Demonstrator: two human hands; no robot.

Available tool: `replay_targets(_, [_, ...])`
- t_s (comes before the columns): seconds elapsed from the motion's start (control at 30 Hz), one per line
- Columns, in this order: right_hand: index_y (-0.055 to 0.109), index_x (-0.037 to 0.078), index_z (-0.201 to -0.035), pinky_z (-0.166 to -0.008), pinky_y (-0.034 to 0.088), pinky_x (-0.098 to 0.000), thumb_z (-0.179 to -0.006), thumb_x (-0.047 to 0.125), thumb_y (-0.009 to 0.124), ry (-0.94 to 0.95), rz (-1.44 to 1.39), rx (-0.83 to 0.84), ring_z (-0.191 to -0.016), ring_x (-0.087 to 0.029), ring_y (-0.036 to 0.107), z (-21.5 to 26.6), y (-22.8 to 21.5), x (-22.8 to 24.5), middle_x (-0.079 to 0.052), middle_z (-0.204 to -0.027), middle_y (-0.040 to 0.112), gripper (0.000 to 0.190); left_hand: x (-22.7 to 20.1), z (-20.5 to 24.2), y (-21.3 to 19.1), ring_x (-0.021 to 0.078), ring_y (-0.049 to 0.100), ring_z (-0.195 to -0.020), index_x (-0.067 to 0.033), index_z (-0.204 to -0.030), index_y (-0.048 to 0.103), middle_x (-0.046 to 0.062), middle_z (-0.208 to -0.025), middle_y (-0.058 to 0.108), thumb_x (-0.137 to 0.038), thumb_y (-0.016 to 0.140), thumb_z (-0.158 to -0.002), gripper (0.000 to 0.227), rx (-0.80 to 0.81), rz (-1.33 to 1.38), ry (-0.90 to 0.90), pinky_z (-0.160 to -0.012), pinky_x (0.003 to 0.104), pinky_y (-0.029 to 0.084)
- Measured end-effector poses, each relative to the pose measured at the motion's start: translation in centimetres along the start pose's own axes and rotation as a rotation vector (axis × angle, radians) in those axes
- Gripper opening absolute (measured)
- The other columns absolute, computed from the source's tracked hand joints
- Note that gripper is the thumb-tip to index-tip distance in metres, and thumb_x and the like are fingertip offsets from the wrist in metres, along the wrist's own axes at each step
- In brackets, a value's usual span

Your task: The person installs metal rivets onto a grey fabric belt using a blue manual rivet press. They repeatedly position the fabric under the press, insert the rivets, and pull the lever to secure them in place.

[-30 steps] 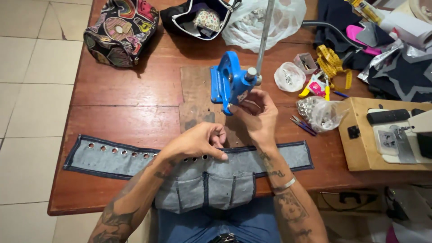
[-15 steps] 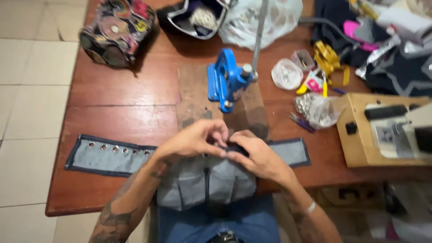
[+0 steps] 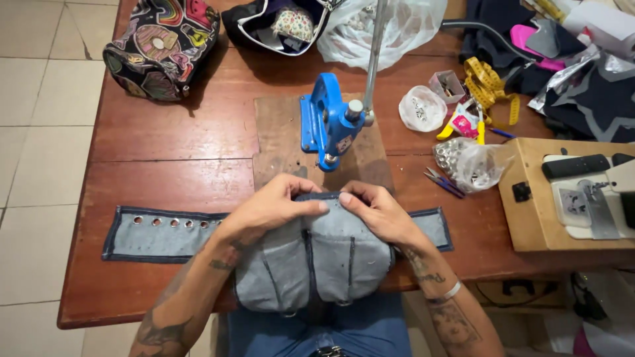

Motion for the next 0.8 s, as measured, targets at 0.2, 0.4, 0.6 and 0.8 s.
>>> replay_targets(0.2, [0.083,0.01,-0.111,-0.072,0.048,-0.0265,-0.126,0.027,0.073,-0.031,-0.031,-0.067,-0.078,-0.011,0.059,-5.1,-2.5,-2.2,0.006,-0.086,0.063,0.025,1.7,-5.3,-1.6,0.0082,0.073,-0.07,-0.0064,-0.106,0.094,0.001,-0.079,0.082,-0.02,0.102,-0.096,0.018,-0.161,0.075,0.152,-0.065,0.022,0.057])
replay_targets(0.4, [0.083,0.012,-0.105,-0.064,0.055,-0.0191,-0.122,0.018,0.077,-0.054,-0.116,-0.02,-0.068,-0.005,0.07,-6.2,-1.2,5.9,0.006,-0.078,0.073,0.019,0.3,-6.0,-2.7,0.0134,0.077,-0.065,-0.0054,-0.1,0.093,0.006,-0.075,0.083,-0.018,0.099,-0.089,0.018,-0.262,0.089,0.084,-0.061,0.026,0.061])
replay_targets(0.6, [0.084,0.009,-0.106,-0.061,0.066,-0.0251,-0.12,0.013,0.08,0.003,-0.191,-0.048,-0.066,-0.009,0.08,-7.8,-2.5,4.4,-0.004,-0.078,0.082,0.015,0.3,-8.3,-3.2,0.0155,0.079,-0.062,-0.0075,-0.096,0.093,0.007,-0.073,0.082,-0.019,0.099,-0.085,0.017,-0.297,0.074,0.055,-0.057,0.028,0.062])
replay_targets(0.8, [0.088,0.008,-0.106,-0.061,0.065,-0.0231,-0.119,0.014,0.084,-0.049,-0.088,-0.027,-0.067,-0.009,0.078,-10.4,-3.7,0.8,-0.004,-0.079,0.083,0.015,0.9,-8.9,-3.8,0.0145,0.077,-0.06,-0.0083,-0.089,0.091,0.007,-0.07,0.081,-0.018,0.098,-0.083,0.014,-0.318,0.086,0.022,-0.058,0.026,0.061])
Point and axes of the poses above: each hand's wrist, its own z-axis away from the middle knuckle, its own y-axis out of the palm, x = y × z, the point moved 1 cm from there along -z, towards the middle knuckle
